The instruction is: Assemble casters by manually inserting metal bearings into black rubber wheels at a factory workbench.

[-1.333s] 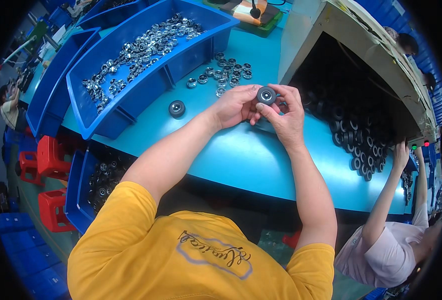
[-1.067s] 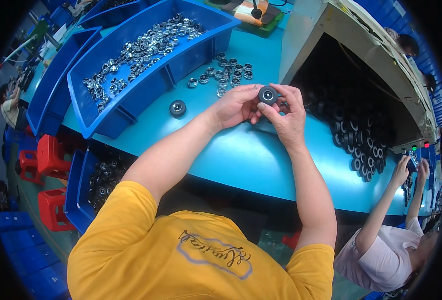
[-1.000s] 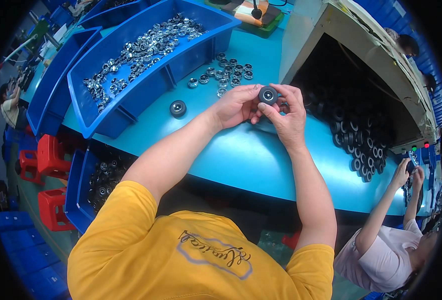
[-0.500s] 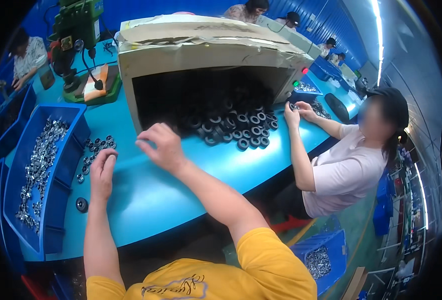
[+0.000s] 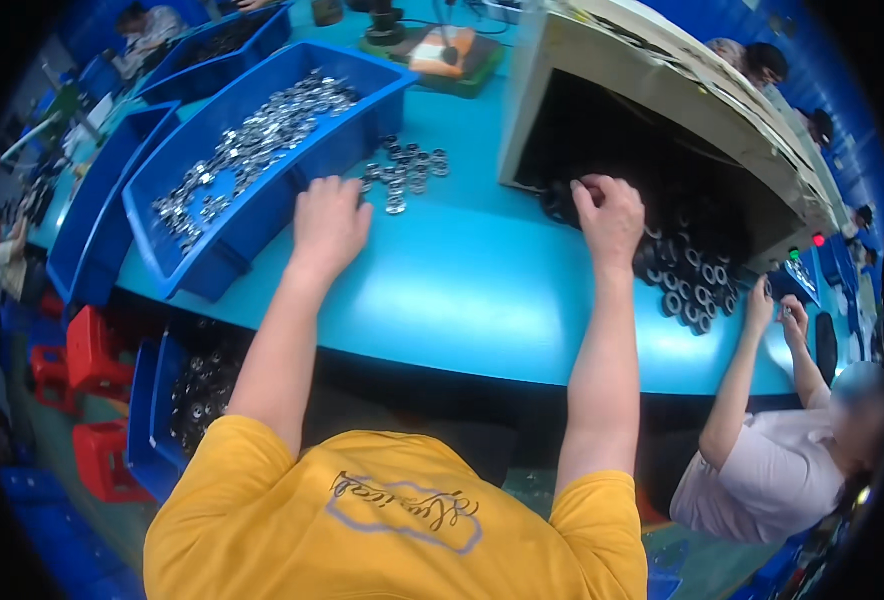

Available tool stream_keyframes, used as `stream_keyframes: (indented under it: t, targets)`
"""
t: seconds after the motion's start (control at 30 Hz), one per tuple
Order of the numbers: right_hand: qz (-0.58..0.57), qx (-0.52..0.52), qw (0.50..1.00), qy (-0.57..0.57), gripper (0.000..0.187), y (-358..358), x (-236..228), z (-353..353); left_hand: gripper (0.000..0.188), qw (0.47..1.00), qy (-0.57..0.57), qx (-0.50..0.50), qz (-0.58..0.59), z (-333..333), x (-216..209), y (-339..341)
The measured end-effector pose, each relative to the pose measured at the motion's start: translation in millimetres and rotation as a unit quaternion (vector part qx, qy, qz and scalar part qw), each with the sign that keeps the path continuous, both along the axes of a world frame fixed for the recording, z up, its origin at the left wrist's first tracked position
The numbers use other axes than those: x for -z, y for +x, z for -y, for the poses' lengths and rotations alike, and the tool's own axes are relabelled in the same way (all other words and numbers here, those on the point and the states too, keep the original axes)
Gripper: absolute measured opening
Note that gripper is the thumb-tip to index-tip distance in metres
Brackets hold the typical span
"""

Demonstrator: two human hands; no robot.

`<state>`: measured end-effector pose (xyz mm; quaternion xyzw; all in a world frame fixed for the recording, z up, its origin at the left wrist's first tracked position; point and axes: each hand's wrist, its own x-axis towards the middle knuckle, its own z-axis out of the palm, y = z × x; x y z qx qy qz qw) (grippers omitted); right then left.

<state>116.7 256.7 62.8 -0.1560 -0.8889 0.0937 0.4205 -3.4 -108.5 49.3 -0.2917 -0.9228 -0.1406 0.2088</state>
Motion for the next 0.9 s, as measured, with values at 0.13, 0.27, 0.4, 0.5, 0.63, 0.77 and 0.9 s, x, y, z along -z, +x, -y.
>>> stream_keyframes:
  t: [0.13,0.27,0.4,0.5,0.63,0.77,0.9]
  targets:
    - [0.077,0.008,0.995,0.068,0.029,-0.9,8.9,3.3,0.030,0.999,-0.041,-0.018,0.019,3.6,19.6,-2.5]
    - [0.097,0.031,0.989,0.103,0.026,-2.0,17.3,3.4,0.043,0.996,0.017,-0.026,0.084,7.0,14.0,-0.1]
    - [0.052,-0.031,0.996,0.069,0.022,-1.9,10.7,9.8,0.057,0.986,0.157,0.033,0.042,1.1,5.7,4.8]
    - [0.017,-0.163,0.986,0.028,0.021,-2.8,-0.5,32.1,0.066,0.951,0.270,0.144,0.045,-17.4,-9.1,20.1]
    - [0.089,-0.262,0.961,0.024,0.025,-6.0,-1.5,69.1,0.074,0.908,0.325,0.250,0.085,-57.9,-15.4,41.2]
    - [0.118,-0.275,0.954,0.017,0.023,-8.4,4.5,71.8,0.072,0.898,0.314,0.300,0.073,-89.9,-16.0,46.1]
    - [0.024,-0.288,0.937,-0.194,0.015,-14.4,9.8,67.6,0.072,0.898,0.308,0.311,0.044,-104.3,-9.0,38.0]
